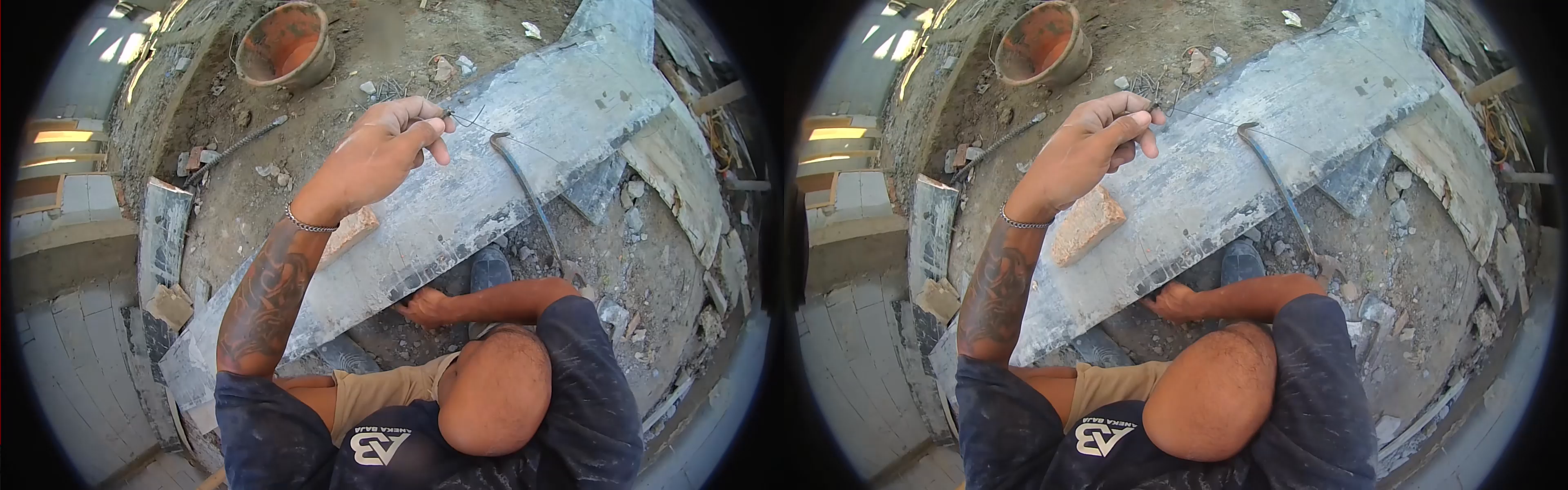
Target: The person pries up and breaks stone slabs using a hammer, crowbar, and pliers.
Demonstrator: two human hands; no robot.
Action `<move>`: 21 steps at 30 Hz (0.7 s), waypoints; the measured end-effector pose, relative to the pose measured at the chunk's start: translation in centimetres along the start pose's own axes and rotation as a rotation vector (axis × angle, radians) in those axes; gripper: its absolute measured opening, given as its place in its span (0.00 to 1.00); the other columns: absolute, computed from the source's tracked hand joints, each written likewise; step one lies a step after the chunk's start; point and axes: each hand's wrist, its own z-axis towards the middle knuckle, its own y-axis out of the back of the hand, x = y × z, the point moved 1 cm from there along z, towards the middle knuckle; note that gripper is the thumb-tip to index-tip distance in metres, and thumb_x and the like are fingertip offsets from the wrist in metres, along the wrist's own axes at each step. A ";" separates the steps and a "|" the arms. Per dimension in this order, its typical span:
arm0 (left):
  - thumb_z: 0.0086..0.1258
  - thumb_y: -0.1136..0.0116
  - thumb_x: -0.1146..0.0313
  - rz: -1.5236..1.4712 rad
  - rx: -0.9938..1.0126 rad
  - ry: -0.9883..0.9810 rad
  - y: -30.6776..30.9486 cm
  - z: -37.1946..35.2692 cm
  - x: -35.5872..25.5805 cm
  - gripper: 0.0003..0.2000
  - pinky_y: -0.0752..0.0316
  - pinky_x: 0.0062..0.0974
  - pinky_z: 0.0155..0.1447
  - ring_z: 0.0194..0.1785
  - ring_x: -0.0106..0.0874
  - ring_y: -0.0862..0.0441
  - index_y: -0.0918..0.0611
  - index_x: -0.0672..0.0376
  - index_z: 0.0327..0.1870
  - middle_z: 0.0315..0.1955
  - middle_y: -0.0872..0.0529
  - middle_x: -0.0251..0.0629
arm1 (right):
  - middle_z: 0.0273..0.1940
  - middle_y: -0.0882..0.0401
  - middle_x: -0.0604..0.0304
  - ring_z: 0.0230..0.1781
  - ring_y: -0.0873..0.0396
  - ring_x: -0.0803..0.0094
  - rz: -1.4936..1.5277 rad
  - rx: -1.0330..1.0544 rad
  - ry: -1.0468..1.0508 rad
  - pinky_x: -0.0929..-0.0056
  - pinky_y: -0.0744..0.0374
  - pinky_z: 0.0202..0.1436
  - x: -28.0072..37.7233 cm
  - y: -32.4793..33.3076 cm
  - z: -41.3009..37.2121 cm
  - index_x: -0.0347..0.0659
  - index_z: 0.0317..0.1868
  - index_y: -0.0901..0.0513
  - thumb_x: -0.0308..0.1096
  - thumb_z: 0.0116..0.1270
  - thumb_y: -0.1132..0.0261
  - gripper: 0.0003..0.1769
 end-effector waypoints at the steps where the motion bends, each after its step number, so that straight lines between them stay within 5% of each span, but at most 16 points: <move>1: 0.70 0.55 0.62 0.003 -0.004 -0.008 -0.1 0.1 -0.1 0.13 0.41 0.11 0.29 0.24 0.14 0.39 0.23 0.62 0.43 0.25 0.22 0.27 | 0.44 0.22 0.38 0.49 0.24 0.51 0.034 -0.022 -0.018 0.54 0.33 0.58 0.1 0.0 0.0 0.35 0.66 0.44 0.37 0.45 0.33 0.47; 2: 0.70 0.55 0.62 0.007 -0.009 -0.018 0.0 0.2 -0.1 0.13 0.41 0.11 0.29 0.24 0.14 0.39 0.23 0.62 0.43 0.25 0.22 0.27 | 0.33 0.19 0.46 0.39 0.19 0.56 -0.016 -0.150 -0.019 0.58 0.26 0.50 0.1 0.0 -0.2 0.35 0.66 0.44 0.33 0.49 0.35 0.43; 5: 0.70 0.55 0.63 0.016 -0.030 -0.053 -0.2 0.0 0.1 0.13 0.40 0.11 0.29 0.24 0.14 0.39 0.23 0.63 0.43 0.25 0.22 0.27 | 0.33 0.19 0.46 0.38 0.19 0.56 0.212 -0.169 -0.107 0.60 0.24 0.45 0.0 0.6 -0.8 0.34 0.63 0.41 0.32 0.49 0.36 0.39; 13: 0.68 0.56 0.65 0.109 -0.040 -0.085 -0.2 0.3 -1.0 0.13 0.33 0.19 0.39 0.34 0.19 0.29 0.24 0.66 0.42 0.26 0.19 0.31 | 0.34 0.19 0.43 0.35 0.18 0.55 0.097 -0.026 -0.084 0.60 0.22 0.40 -0.1 2.4 -1.6 0.27 0.46 0.28 0.37 0.49 0.37 0.27; 15: 0.67 0.56 0.65 0.101 -0.044 -0.101 -0.1 0.4 -1.4 0.13 0.32 0.20 0.40 0.36 0.20 0.27 0.23 0.67 0.42 0.26 0.19 0.32 | 0.33 0.20 0.41 0.38 0.19 0.52 0.329 0.118 -0.010 0.60 0.23 0.39 0.2 4.2 -2.4 0.31 0.48 0.26 0.38 0.52 0.40 0.25; 17: 0.67 0.55 0.65 0.122 -0.044 -0.134 0.0 0.6 -1.0 0.13 0.32 0.19 0.38 0.34 0.20 0.27 0.23 0.66 0.42 0.27 0.19 0.32 | 0.30 0.20 0.50 0.32 0.20 0.60 0.459 0.262 0.084 0.65 0.23 0.35 0.0 6.6 -3.3 0.33 0.40 0.23 0.38 0.54 0.43 0.18; 19: 0.67 0.55 0.65 0.105 -0.047 -0.136 0.2 1.2 -0.5 0.13 0.32 0.19 0.37 0.33 0.20 0.27 0.23 0.65 0.42 0.27 0.18 0.32 | 0.33 0.19 0.58 0.28 0.23 0.70 1.111 0.407 0.018 0.68 0.23 0.32 -0.4 9.7 -4.8 0.36 0.37 0.20 0.42 0.54 0.41 0.18; 21: 0.67 0.55 0.64 0.090 -0.064 -0.146 0.5 1.5 -0.3 0.13 0.32 0.19 0.36 0.32 0.20 0.28 0.23 0.65 0.43 0.27 0.18 0.32 | 0.32 0.21 0.61 0.28 0.26 0.74 1.229 0.465 -0.022 0.71 0.25 0.31 -1.3 12.4 -6.8 0.36 0.37 0.20 0.42 0.54 0.42 0.17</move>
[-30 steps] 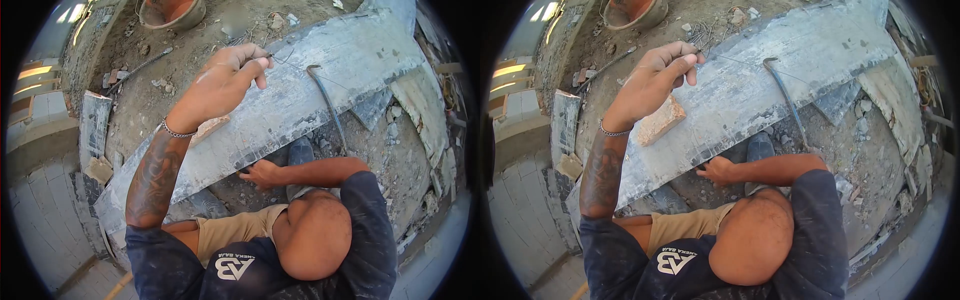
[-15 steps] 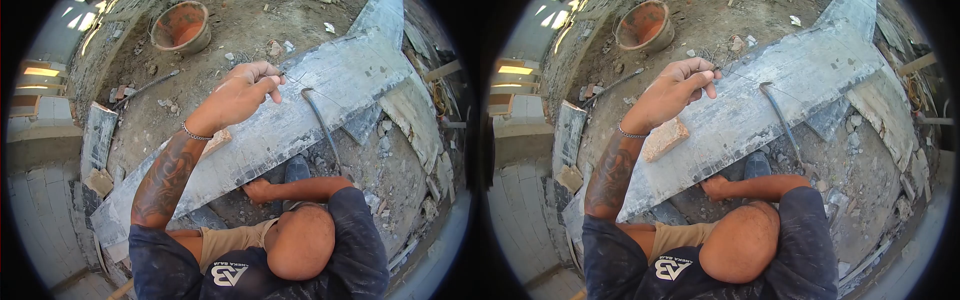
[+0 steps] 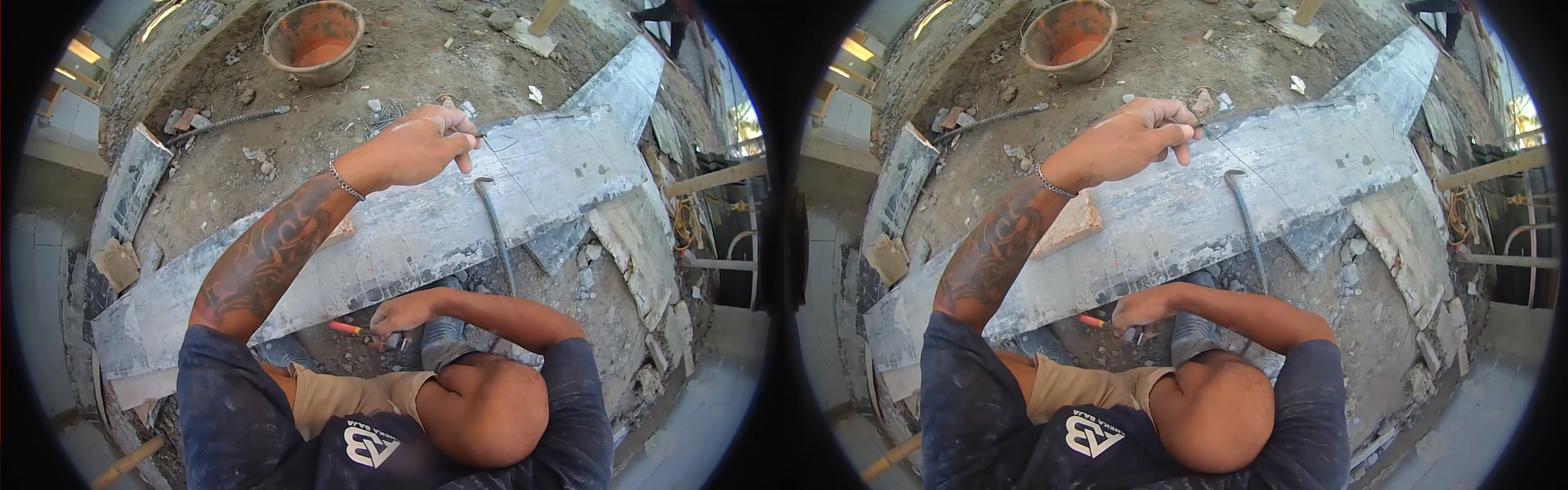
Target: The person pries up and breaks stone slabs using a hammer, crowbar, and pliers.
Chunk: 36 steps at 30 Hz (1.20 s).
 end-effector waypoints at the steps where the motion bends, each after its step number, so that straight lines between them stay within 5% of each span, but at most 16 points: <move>1: 0.67 0.54 0.64 0.011 0.015 0.004 0.1 0.2 0.0 0.13 0.32 0.19 0.36 0.31 0.20 0.28 0.23 0.65 0.43 0.27 0.18 0.32 | 0.30 0.23 0.64 0.28 0.29 0.78 0.123 0.024 -0.017 0.74 0.27 0.29 0.6 0.4 -1.8 0.37 0.36 0.20 0.42 0.54 0.42 0.17; 3: 0.67 0.53 0.64 0.008 0.009 0.008 0.3 0.3 0.1 0.13 0.32 0.19 0.35 0.31 0.20 0.28 0.23 0.64 0.43 0.27 0.18 0.32 | 0.29 0.25 0.66 0.29 0.30 0.80 0.108 0.096 -0.004 0.78 0.29 0.29 1.3 0.8 -6.1 0.38 0.35 0.21 0.42 0.54 0.43 0.16; 9: 0.67 0.55 0.65 0.016 0.039 -0.070 0.7 1.0 0.4 0.14 0.31 0.24 0.40 0.35 0.24 0.25 0.23 0.66 0.43 0.28 0.17 0.34 | 0.29 0.24 0.63 0.27 0.27 0.77 0.523 -0.511 0.087 0.79 0.28 0.28 2.2 1.2 -18.0 0.35 0.34 0.23 0.34 0.50 0.43 0.12; 11: 0.67 0.55 0.65 -0.010 0.024 -0.074 0.7 1.4 1.2 0.14 0.31 0.24 0.41 0.35 0.24 0.25 0.23 0.66 0.43 0.28 0.17 0.34 | 0.28 0.25 0.62 0.28 0.25 0.75 0.879 -0.765 0.171 0.79 0.26 0.30 2.9 1.0 -18.3 0.34 0.37 0.26 0.33 0.55 0.43 0.11; 16: 0.66 0.54 0.65 -0.055 0.007 -0.029 0.7 1.4 0.3 0.13 0.31 0.23 0.41 0.36 0.24 0.25 0.23 0.66 0.42 0.27 0.17 0.35 | 0.31 0.24 0.58 0.32 0.22 0.72 0.984 -0.957 0.409 0.77 0.23 0.35 0.4 4.9 -12.4 0.32 0.40 0.26 0.34 0.64 0.45 0.12; 18: 0.65 0.53 0.65 -0.003 0.032 0.028 1.0 1.0 -0.3 0.13 0.31 0.22 0.41 0.35 0.23 0.25 0.23 0.66 0.42 0.26 0.18 0.34 | 0.32 0.23 0.57 0.31 0.22 0.67 0.137 -1.234 0.166 0.74 0.24 0.35 0.4 6.0 -11.0 0.29 0.45 0.27 0.34 0.63 0.43 0.16; 19: 0.65 0.53 0.65 0.010 0.049 0.039 0.9 0.8 0.1 0.13 0.31 0.22 0.41 0.35 0.23 0.25 0.23 0.66 0.42 0.26 0.18 0.34 | 0.40 0.22 0.52 0.40 0.24 0.62 -0.464 -1.371 0.172 0.67 0.26 0.43 0.7 6.6 -10.9 0.28 0.50 0.29 0.40 0.60 0.38 0.25; 20: 0.65 0.53 0.65 0.022 0.022 -0.033 0.8 0.9 0.6 0.13 0.32 0.22 0.40 0.33 0.22 0.26 0.23 0.66 0.41 0.25 0.18 0.34 | 0.40 0.22 0.52 0.40 0.24 0.62 -0.455 -1.384 0.184 0.67 0.26 0.43 0.4 7.6 -10.4 0.28 0.50 0.29 0.40 0.60 0.38 0.25; 22: 0.65 0.52 0.64 0.043 0.000 -0.124 1.0 1.3 0.8 0.13 0.32 0.22 0.38 0.31 0.21 0.27 0.22 0.66 0.41 0.25 0.19 0.33 | 0.47 0.25 0.49 0.51 0.29 0.58 -1.271 -1.658 -0.075 0.60 0.32 0.53 -1.6 10.2 -9.0 0.30 0.52 0.29 0.48 0.54 0.35 0.33; 24: 0.66 0.52 0.64 0.023 -0.014 -0.065 1.1 1.2 0.9 0.13 0.33 0.20 0.34 0.29 0.19 0.29 0.22 0.65 0.40 0.25 0.19 0.32 | 0.50 0.28 0.49 0.55 0.33 0.59 -1.001 -1.550 -0.180 0.57 0.37 0.57 -3.0 12.3 -6.5 0.31 0.51 0.28 0.54 0.50 0.34 0.37; 29: 0.66 0.51 0.65 0.004 -0.016 0.030 1.2 1.4 0.5 0.12 0.34 0.16 0.32 0.29 0.17 0.29 0.21 0.65 0.39 0.26 0.20 0.31 | 0.42 0.24 0.49 0.42 0.25 0.57 -0.801 -1.590 -0.262 0.60 0.28 0.47 -3.5 13.6 -4.1 0.35 0.39 0.25 0.44 0.51 0.35 0.22; 36: 0.64 0.49 0.66 0.150 -0.146 0.032 1.6 1.6 1.4 0.12 0.32 0.20 0.34 0.28 0.21 0.28 0.19 0.66 0.37 0.25 0.20 0.33 | 0.31 0.24 0.51 0.34 0.23 0.56 -0.965 -1.732 -0.096 0.60 0.25 0.39 -3.9 11.7 -2.7 0.36 0.33 0.26 0.32 0.53 0.41 0.09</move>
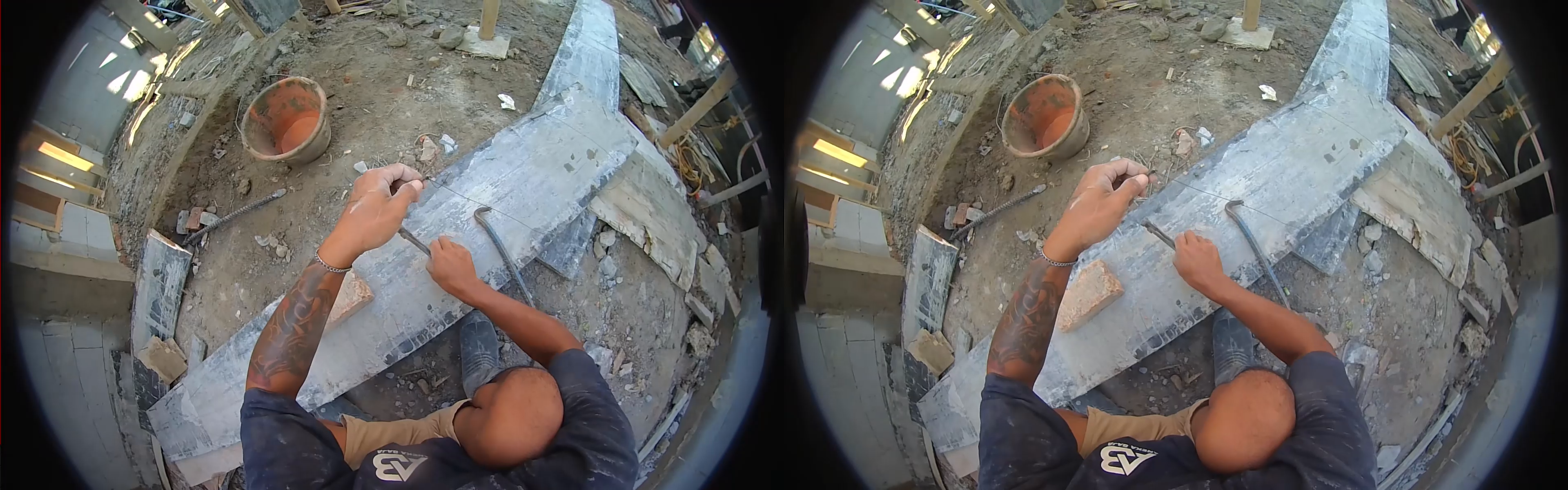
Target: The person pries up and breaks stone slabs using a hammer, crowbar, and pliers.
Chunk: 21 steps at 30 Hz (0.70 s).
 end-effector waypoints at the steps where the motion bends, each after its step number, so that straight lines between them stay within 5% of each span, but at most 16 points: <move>1: 0.63 0.49 0.66 0.028 -0.033 -0.014 0.0 -0.1 0.2 0.12 0.32 0.22 0.34 0.28 0.22 0.27 0.19 0.66 0.37 0.24 0.20 0.35 | 0.28 0.25 0.52 0.30 0.23 0.57 0.121 -0.029 -0.048 0.61 0.25 0.35 0.3 1.3 -0.6 0.36 0.32 0.27 0.30 0.55 0.42 0.07; 6: 0.61 0.48 0.66 0.116 -0.028 -0.060 0.7 -0.1 0.6 0.12 0.31 0.23 0.34 0.27 0.25 0.25 0.18 0.67 0.36 0.21 0.20 0.38 | 0.23 0.26 0.53 0.21 0.24 0.60 0.671 0.018 -0.211 0.63 0.26 0.24 0.8 9.8 -4.0 0.36 0.30 0.30 0.27 0.60 0.42 0.05; 8: 0.61 0.48 0.66 0.153 -0.004 -0.037 0.8 -0.4 0.3 0.12 0.31 0.24 0.34 0.26 0.25 0.25 0.18 0.68 0.35 0.20 0.20 0.38 | 0.23 0.23 0.54 0.23 0.22 0.63 0.968 0.315 -0.361 0.67 0.26 0.25 1.3 14.1 -3.6 0.34 0.31 0.31 0.29 0.61 0.40 0.08; 10: 0.61 0.47 0.65 0.161 0.019 -0.049 1.0 -0.4 -0.2 0.13 0.31 0.23 0.33 0.25 0.25 0.25 0.18 0.67 0.35 0.19 0.20 0.38 | 0.24 0.21 0.54 0.27 0.21 0.67 0.942 0.389 -0.365 0.70 0.26 0.30 0.6 14.9 -2.8 0.33 0.33 0.30 0.30 0.62 0.40 0.09; 12: 0.61 0.47 0.65 0.157 0.018 -0.052 0.9 -0.5 -0.3 0.13 0.31 0.24 0.32 0.25 0.25 0.25 0.18 0.67 0.34 0.19 0.20 0.37 | 0.23 0.23 0.55 0.26 0.24 0.69 0.940 0.236 -0.151 0.71 0.28 0.31 0.1 14.6 -1.8 0.33 0.33 0.30 0.32 0.62 0.40 0.10; 21: 0.60 0.46 0.64 0.139 0.035 0.003 1.3 -0.8 0.0 0.13 0.32 0.24 0.29 0.23 0.24 0.27 0.18 0.67 0.32 0.17 0.21 0.35 | 0.23 0.27 0.59 0.25 0.27 0.69 0.953 0.272 -0.109 0.69 0.28 0.33 -0.1 13.7 0.0 0.35 0.31 0.30 0.34 0.61 0.39 0.11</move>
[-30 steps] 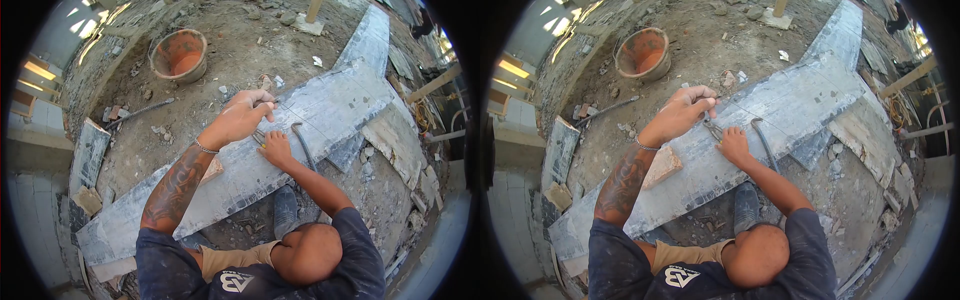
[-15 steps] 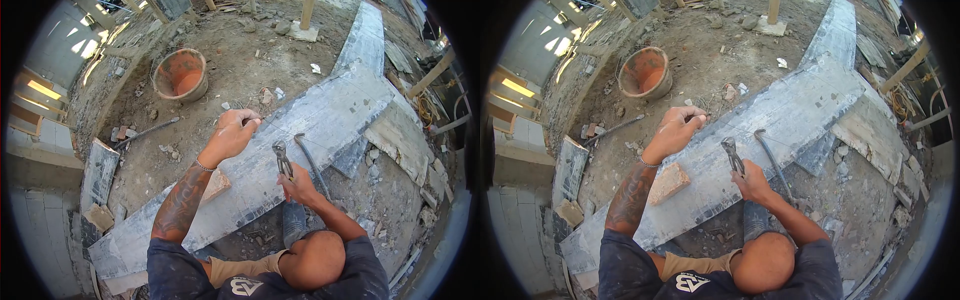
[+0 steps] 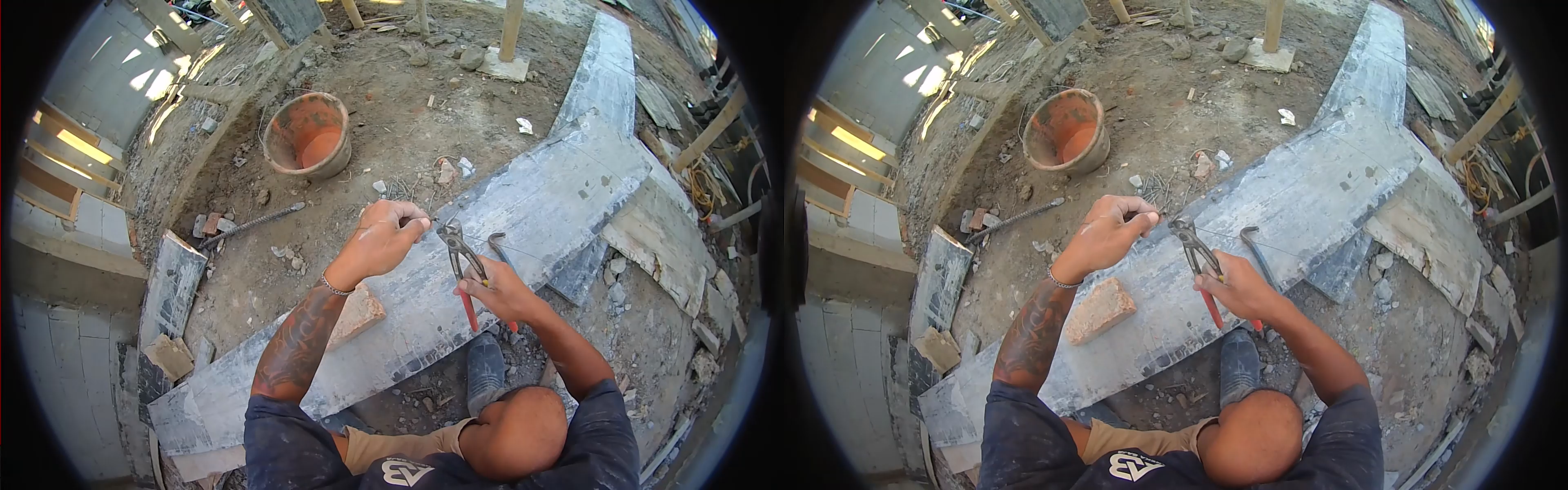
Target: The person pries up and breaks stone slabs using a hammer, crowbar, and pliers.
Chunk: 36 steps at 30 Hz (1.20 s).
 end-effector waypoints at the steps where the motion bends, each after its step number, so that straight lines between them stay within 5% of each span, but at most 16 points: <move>1: 0.60 0.46 0.64 -0.019 0.020 0.019 0.1 0.1 -0.1 0.13 0.33 0.24 0.29 0.23 0.23 0.27 0.18 0.66 0.32 0.17 0.21 0.35 | 0.23 0.28 0.59 0.26 0.26 0.70 0.060 -0.001 -0.029 0.70 0.28 0.33 -0.1 0.1 0.2 0.36 0.31 0.30 0.34 0.62 0.39 0.11; 5: 0.60 0.46 0.64 -0.012 0.016 0.022 0.2 0.1 0.0 0.12 0.33 0.23 0.29 0.23 0.23 0.27 0.18 0.67 0.32 0.18 0.21 0.34 | 0.26 0.27 0.61 0.29 0.25 0.74 0.046 0.019 -0.137 0.73 0.27 0.35 1.3 0.5 0.0 0.37 0.33 0.30 0.34 0.62 0.39 0.11; 16: 0.60 0.47 0.65 -0.026 0.069 0.027 0.0 0.0 0.9 0.12 0.29 0.26 0.32 0.24 0.28 0.23 0.17 0.66 0.31 0.19 0.19 0.39 | 0.27 0.26 0.63 0.29 0.26 0.78 0.676 0.295 -0.385 0.78 0.26 0.26 -0.5 -0.3 -2.6 0.37 0.40 0.24 0.37 0.59 0.36 0.13; 24: 0.64 0.48 0.65 -0.208 0.124 0.060 -1.9 0.3 2.3 0.12 0.37 0.20 0.28 0.22 0.20 0.32 0.18 0.65 0.33 0.18 0.26 0.29 | 0.19 0.30 0.66 0.17 0.30 0.78 0.137 0.235 -0.631 0.79 0.31 0.17 0.4 -1.6 -3.5 0.42 0.25 0.30 0.40 0.60 0.36 0.14; 26: 0.66 0.48 0.66 -0.347 0.124 0.088 -2.9 0.2 3.4 0.11 0.38 0.18 0.27 0.22 0.19 0.33 0.18 0.65 0.34 0.18 0.27 0.27 | 0.17 0.31 0.66 0.15 0.33 0.78 0.864 0.294 -0.441 0.76 0.32 0.17 -1.1 -3.1 -3.6 0.43 0.23 0.30 0.43 0.59 0.35 0.17; 28: 0.68 0.50 0.66 -0.832 0.227 0.317 -4.3 0.0 4.0 0.11 0.41 0.16 0.26 0.21 0.16 0.36 0.19 0.65 0.35 0.18 0.30 0.23 | 0.15 0.33 0.66 0.14 0.35 0.78 1.014 0.315 -0.493 0.75 0.33 0.17 -0.1 -4.2 -3.7 0.43 0.21 0.30 0.43 0.58 0.34 0.18; 29: 0.68 0.50 0.66 -0.832 0.226 0.318 -4.8 0.1 4.2 0.11 0.41 0.16 0.26 0.21 0.16 0.36 0.19 0.65 0.35 0.18 0.30 0.23 | 0.13 0.34 0.67 0.13 0.36 0.78 1.162 0.329 -0.548 0.73 0.33 0.18 0.2 -4.5 -3.7 0.43 0.19 0.31 0.43 0.58 0.34 0.19; 30: 0.68 0.49 0.65 -0.736 0.170 0.266 -5.0 0.2 4.0 0.11 0.41 0.16 0.26 0.22 0.16 0.37 0.18 0.64 0.34 0.18 0.30 0.24 | 0.13 0.34 0.67 0.13 0.36 0.78 1.159 0.333 -0.551 0.73 0.33 0.18 -0.4 -4.5 -3.4 0.43 0.19 0.31 0.43 0.58 0.34 0.19; 32: 0.67 0.48 0.66 -0.270 0.001 -0.010 -4.3 0.3 3.9 0.10 0.37 0.19 0.26 0.22 0.18 0.35 0.18 0.64 0.34 0.18 0.27 0.27 | 0.11 0.36 0.67 0.12 0.36 0.78 0.116 -0.005 -0.395 0.72 0.34 0.17 -2.3 -3.7 -2.9 0.43 0.16 0.32 0.42 0.58 0.35 0.20; 33: 0.67 0.48 0.66 -0.268 0.009 -0.005 -3.3 0.5 3.7 0.10 0.37 0.19 0.26 0.22 0.18 0.35 0.18 0.64 0.34 0.18 0.27 0.27 | 0.10 0.36 0.68 0.12 0.35 0.78 -0.123 -0.105 -0.322 0.72 0.32 0.17 -2.8 -2.5 -2.7 0.43 0.15 0.33 0.40 0.58 0.35 0.20; 35: 0.67 0.48 0.65 0.013 -0.502 -0.100 -0.8 0.7 3.7 0.11 0.33 0.21 0.31 0.25 0.20 0.31 0.19 0.65 0.35 0.21 0.23 0.33 | 0.12 0.35 0.67 0.13 0.33 0.76 0.110 -0.080 -0.697 0.72 0.30 0.18 -2.9 -0.5 -3.1 0.42 0.18 0.31 0.40 0.60 0.37 0.18; 36: 0.67 0.48 0.65 0.016 -0.503 -0.095 0.1 0.7 4.3 0.11 0.33 0.21 0.31 0.25 0.20 0.31 0.19 0.65 0.35 0.21 0.23 0.33 | 0.12 0.35 0.67 0.13 0.33 0.76 0.111 -0.074 -0.697 0.72 0.30 0.18 -3.7 -0.1 -3.8 0.42 0.18 0.31 0.40 0.60 0.37 0.18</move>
